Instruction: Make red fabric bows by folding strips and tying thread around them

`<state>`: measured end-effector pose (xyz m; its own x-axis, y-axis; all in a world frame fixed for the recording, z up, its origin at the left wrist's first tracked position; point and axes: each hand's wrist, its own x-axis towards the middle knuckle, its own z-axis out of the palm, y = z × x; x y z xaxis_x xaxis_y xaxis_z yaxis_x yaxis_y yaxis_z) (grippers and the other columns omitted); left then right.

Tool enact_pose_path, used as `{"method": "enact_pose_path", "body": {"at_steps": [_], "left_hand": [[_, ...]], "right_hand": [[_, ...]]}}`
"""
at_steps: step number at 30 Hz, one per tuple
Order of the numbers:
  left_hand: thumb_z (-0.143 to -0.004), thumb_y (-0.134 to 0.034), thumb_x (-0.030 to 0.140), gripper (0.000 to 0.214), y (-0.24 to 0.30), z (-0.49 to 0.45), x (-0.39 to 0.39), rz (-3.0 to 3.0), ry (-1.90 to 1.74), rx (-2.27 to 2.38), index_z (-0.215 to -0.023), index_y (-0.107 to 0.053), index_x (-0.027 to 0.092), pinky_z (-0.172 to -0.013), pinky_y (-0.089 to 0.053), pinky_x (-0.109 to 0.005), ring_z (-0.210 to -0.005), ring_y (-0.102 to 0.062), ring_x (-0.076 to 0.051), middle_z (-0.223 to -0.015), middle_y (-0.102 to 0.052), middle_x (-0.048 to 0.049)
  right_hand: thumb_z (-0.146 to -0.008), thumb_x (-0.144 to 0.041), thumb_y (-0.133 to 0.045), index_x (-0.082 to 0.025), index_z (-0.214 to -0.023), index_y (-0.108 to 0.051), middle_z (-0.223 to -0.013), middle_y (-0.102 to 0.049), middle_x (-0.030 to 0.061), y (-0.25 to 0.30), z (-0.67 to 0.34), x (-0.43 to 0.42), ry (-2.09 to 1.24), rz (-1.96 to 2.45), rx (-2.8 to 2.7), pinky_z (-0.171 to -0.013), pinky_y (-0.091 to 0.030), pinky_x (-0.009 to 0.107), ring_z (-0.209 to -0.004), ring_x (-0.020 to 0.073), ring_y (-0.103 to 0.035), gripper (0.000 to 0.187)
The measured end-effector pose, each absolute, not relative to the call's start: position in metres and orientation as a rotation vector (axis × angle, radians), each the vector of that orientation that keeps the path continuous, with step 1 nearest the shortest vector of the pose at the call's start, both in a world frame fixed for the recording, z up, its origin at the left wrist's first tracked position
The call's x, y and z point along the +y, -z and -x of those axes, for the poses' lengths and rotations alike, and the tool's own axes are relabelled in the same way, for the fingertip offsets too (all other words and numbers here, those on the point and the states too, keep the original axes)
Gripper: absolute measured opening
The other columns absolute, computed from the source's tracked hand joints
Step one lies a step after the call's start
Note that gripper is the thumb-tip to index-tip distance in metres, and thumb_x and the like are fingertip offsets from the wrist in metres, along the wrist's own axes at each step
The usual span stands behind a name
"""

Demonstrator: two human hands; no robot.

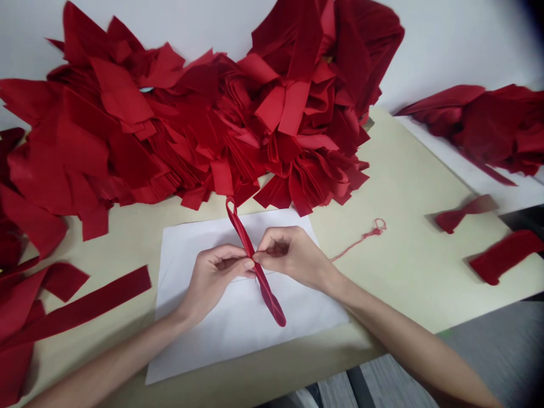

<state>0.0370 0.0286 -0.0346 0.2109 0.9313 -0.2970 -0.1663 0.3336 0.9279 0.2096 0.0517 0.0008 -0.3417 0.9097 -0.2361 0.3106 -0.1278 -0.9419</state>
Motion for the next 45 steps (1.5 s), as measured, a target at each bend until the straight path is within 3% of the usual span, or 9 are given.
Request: {"method": "enact_pose_path", "body": {"at_steps": [4,9,13,20,25,32,39,42,45], "left_hand": [[-0.074,-0.074,0.022,0.007,0.035,-0.035,0.028,-0.88,-0.932,1.008,-0.077,-0.072,0.016,-0.068,-0.061,-0.028,-0.066,-0.068,-0.014,-0.072,-0.072,0.0004],[-0.082,-0.065,0.037,0.024,0.034,-0.031,0.03,-0.862,-0.923,0.876,-0.075,-0.072,0.016,-0.071,-0.06,-0.032,-0.071,-0.069,-0.018,-0.074,-0.072,-0.0032],[-0.073,-0.075,0.027,0.013,0.033,-0.032,0.03,-0.883,-0.886,1.001,-0.072,-0.07,0.015,-0.068,-0.059,-0.028,-0.065,-0.068,-0.015,-0.067,-0.071,-0.0004],[-0.073,-0.074,0.021,0.007,0.031,-0.032,0.033,-0.846,-0.829,0.989,-0.074,-0.071,0.015,-0.069,-0.056,-0.024,-0.065,-0.066,-0.012,-0.07,-0.071,0.0003],[-0.079,-0.069,0.023,0.008,0.028,-0.029,0.038,-0.81,-0.815,0.858,-0.081,-0.071,0.016,-0.076,-0.053,-0.028,-0.075,-0.066,-0.016,-0.076,-0.071,-0.0023],[-0.079,-0.07,0.025,0.009,0.031,-0.027,0.039,-0.737,-0.714,0.675,-0.084,-0.072,0.017,-0.075,-0.05,-0.027,-0.073,-0.067,-0.015,-0.076,-0.07,-0.0012],[-0.08,-0.069,0.027,0.011,0.037,-0.026,0.039,-0.672,-0.647,0.505,-0.084,-0.07,0.017,-0.082,-0.048,-0.029,-0.084,-0.066,-0.017,-0.08,-0.065,0.0],[-0.08,-0.068,0.025,0.009,0.037,-0.025,0.039,-0.627,-0.607,0.455,-0.085,-0.069,0.017,-0.079,-0.047,-0.029,-0.083,-0.066,-0.017,-0.08,-0.063,0.0],[-0.079,-0.069,0.026,0.012,0.032,-0.024,0.039,-0.613,-0.504,0.395,-0.084,-0.069,0.015,-0.068,-0.045,-0.026,-0.07,-0.064,-0.015,-0.073,-0.064,-0.0016]], "right_hand": [[-0.072,-0.019,-0.062,-0.016,-0.061,-0.056,-0.054,-0.05,-0.0053,-0.003,-0.208,0.049,-1.399,1.406,-1.702,-0.048,-0.033,0.02,-0.051,0.0056,-0.04,0.013],[-0.072,-0.013,-0.058,-0.016,-0.06,-0.055,-0.053,-0.049,-0.0063,-0.004,-0.204,0.044,-1.253,1.429,-1.786,-0.05,-0.034,0.019,-0.05,0.0049,-0.039,0.013],[-0.074,-0.014,-0.058,-0.016,-0.062,-0.057,-0.055,-0.051,-0.0056,-0.003,-0.204,0.042,-1.218,1.411,-1.825,-0.051,-0.034,0.02,-0.052,0.0053,-0.04,0.012],[-0.075,-0.017,-0.062,-0.015,-0.066,-0.06,-0.058,-0.054,-0.0045,-0.003,-0.209,0.048,-1.466,1.318,-1.649,-0.052,-0.036,0.02,-0.054,0.0057,-0.044,0.01],[-0.072,-0.022,-0.071,-0.014,-0.071,-0.065,-0.066,-0.062,-0.0014,-0.002,-0.219,0.06,-1.795,1.209,-1.474,-0.058,-0.041,0.022,-0.061,0.0077,-0.053,0.01],[-0.071,-0.025,-0.074,-0.014,-0.072,-0.067,-0.068,-0.064,-0.0009,-0.009,-0.225,0.063,-1.87,1.158,-1.411,-0.063,-0.045,0.024,-0.064,0.0091,-0.057,0.013],[-0.073,-0.026,-0.073,-0.013,-0.074,-0.067,-0.064,-0.066,-0.0002,-0.01,-0.225,0.061,-1.998,1.076,-1.371,-0.062,-0.046,0.024,-0.062,0.0097,-0.06,0.015],[-0.07,-0.026,-0.075,-0.012,-0.072,-0.067,-0.064,-0.064,-0.0013,-0.009,-0.226,0.063,-1.99,1.12,-1.379,-0.059,-0.044,0.022,-0.059,0.0075,-0.056,0.015],[-0.069,-0.023,-0.075,-0.012,-0.076,-0.069,-0.069,-0.065,-0.0011,-0.008,-0.229,0.066,-2.055,1.085,-1.43,-0.063,-0.046,0.023,-0.062,0.0076,-0.056,0.014]]}}
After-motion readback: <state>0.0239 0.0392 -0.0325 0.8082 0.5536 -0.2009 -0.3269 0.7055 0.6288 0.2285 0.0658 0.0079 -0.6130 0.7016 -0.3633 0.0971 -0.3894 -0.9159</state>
